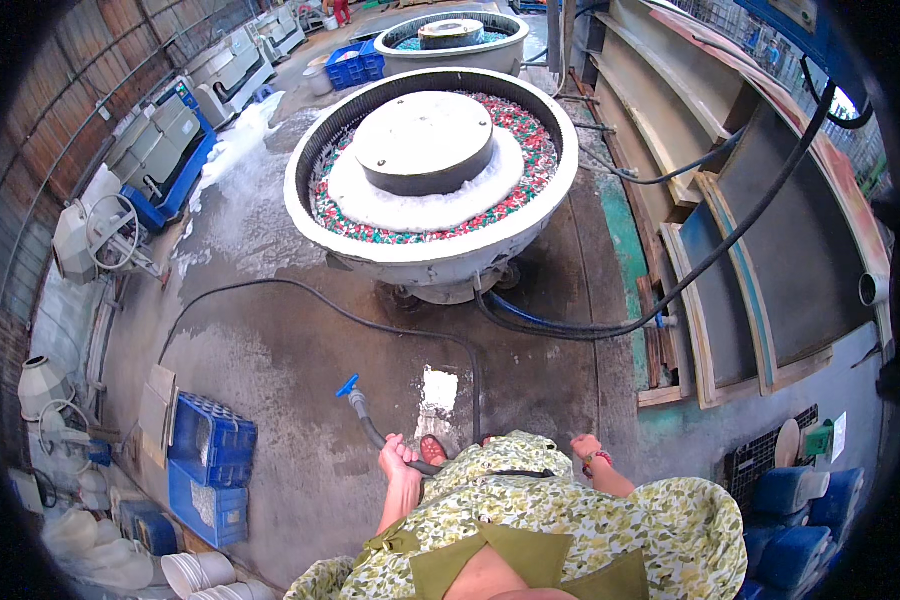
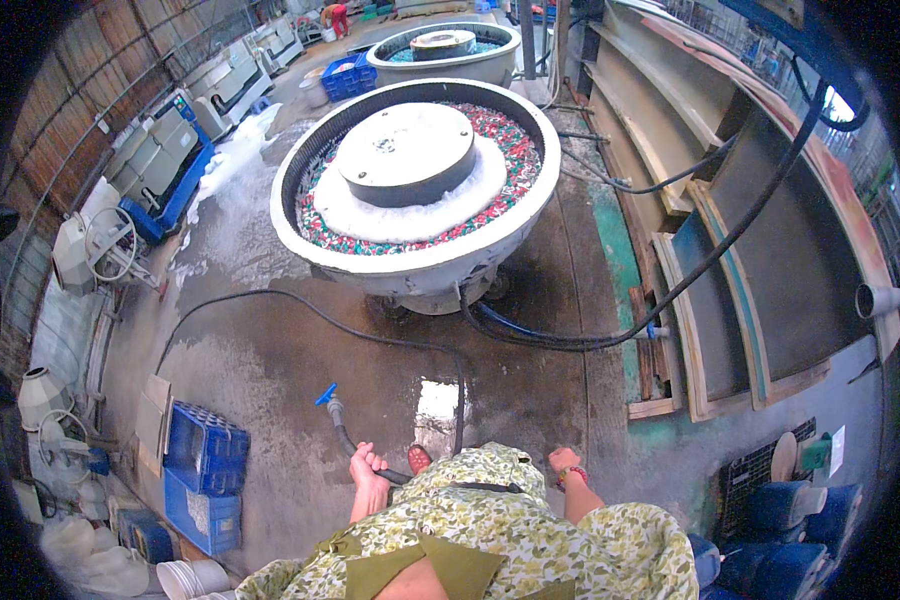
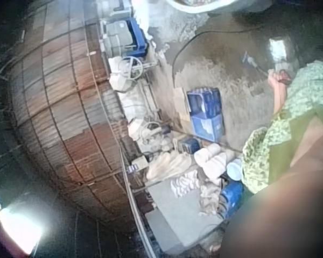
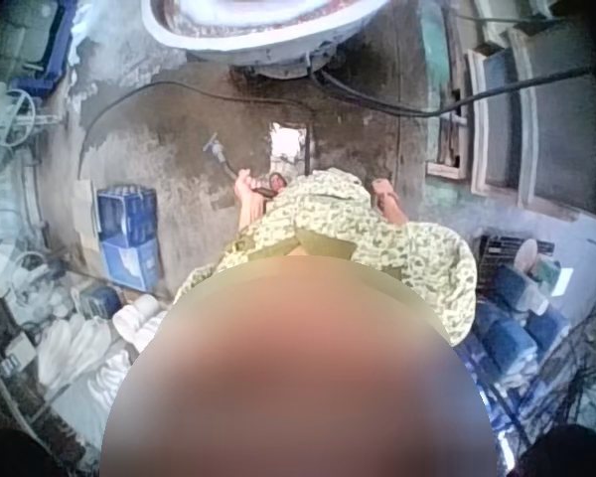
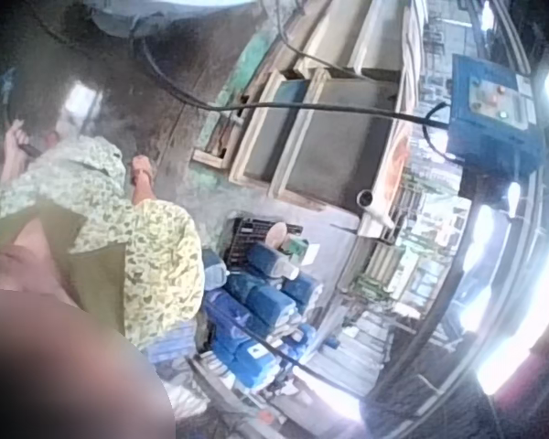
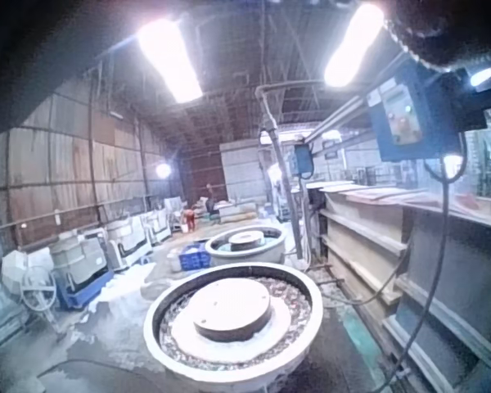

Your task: The person uses a hose to spray water into a large rotating industrial washing machine filled with colorful plastic pieces. They rinse the machine's interior and the surrounding floor area, moving around the equipment to cover different sections.

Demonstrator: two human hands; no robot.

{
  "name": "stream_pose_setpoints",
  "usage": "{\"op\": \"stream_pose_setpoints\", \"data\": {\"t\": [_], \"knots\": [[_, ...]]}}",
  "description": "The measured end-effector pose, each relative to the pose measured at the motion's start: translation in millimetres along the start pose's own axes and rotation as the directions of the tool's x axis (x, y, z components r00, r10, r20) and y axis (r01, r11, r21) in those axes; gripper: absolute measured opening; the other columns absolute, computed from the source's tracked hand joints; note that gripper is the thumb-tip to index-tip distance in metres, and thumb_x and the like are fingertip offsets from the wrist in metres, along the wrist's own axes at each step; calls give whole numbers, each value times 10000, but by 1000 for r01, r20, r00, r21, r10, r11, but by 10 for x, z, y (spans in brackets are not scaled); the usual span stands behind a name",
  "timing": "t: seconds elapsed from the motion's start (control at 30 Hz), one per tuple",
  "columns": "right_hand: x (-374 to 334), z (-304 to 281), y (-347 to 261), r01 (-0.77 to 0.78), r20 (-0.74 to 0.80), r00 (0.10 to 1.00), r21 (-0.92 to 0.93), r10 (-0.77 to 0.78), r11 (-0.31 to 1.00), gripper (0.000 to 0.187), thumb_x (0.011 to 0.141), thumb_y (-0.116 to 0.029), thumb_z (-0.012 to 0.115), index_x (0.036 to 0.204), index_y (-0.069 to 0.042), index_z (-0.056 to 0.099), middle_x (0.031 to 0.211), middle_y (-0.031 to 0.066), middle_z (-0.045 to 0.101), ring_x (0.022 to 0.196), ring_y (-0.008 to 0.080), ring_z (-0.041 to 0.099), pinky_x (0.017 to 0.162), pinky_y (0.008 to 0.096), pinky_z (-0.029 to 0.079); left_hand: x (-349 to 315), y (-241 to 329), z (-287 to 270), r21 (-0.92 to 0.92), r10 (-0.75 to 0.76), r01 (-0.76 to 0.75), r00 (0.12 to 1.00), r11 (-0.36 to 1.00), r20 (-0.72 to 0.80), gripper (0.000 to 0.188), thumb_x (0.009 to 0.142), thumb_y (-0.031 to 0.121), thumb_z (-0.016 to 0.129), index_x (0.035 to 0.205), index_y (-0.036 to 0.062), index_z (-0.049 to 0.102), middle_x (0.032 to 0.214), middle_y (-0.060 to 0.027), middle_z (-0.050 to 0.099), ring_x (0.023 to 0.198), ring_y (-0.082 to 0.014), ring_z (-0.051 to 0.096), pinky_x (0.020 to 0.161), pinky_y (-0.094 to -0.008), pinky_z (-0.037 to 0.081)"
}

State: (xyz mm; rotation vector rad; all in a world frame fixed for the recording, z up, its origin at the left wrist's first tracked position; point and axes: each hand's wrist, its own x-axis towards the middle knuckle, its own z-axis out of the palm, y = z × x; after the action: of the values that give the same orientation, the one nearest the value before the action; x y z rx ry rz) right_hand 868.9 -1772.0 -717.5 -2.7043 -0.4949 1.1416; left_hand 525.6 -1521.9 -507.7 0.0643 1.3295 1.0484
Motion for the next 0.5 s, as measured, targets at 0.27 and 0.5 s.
{"op": "stream_pose_setpoints", "data": {"t": [0.27, 0.5], "knots": [[-91, -67, 101, -15, -68, 998, -104, 8, 995, 245, 774, -283, 529, 875, -156, 712, 968, 128, 660, 975, 308, 600, 901, 408, 408, -47, 2, -11, 13, -4, 4, 999, 1000, 46, 145, 783, 61, 550, 875, 152, 484, 476, 70, 265, 373, -82, 252, 386, -264, 252], [-18, 42, 175, -42, -56, 998, -117, 36, 992, 291, 792, -294, 499, 914, -126, 702, 1009, 148, 644, 1007, 314, 581, 927, 437, 375, -36, -16, -54, 0, -15, 15, 1000, 1000, 22, 153, 783, 60, 548, 880, 162, 488, 469, 71, 260, 370, -85, 253, 384, -267, 258]]}}
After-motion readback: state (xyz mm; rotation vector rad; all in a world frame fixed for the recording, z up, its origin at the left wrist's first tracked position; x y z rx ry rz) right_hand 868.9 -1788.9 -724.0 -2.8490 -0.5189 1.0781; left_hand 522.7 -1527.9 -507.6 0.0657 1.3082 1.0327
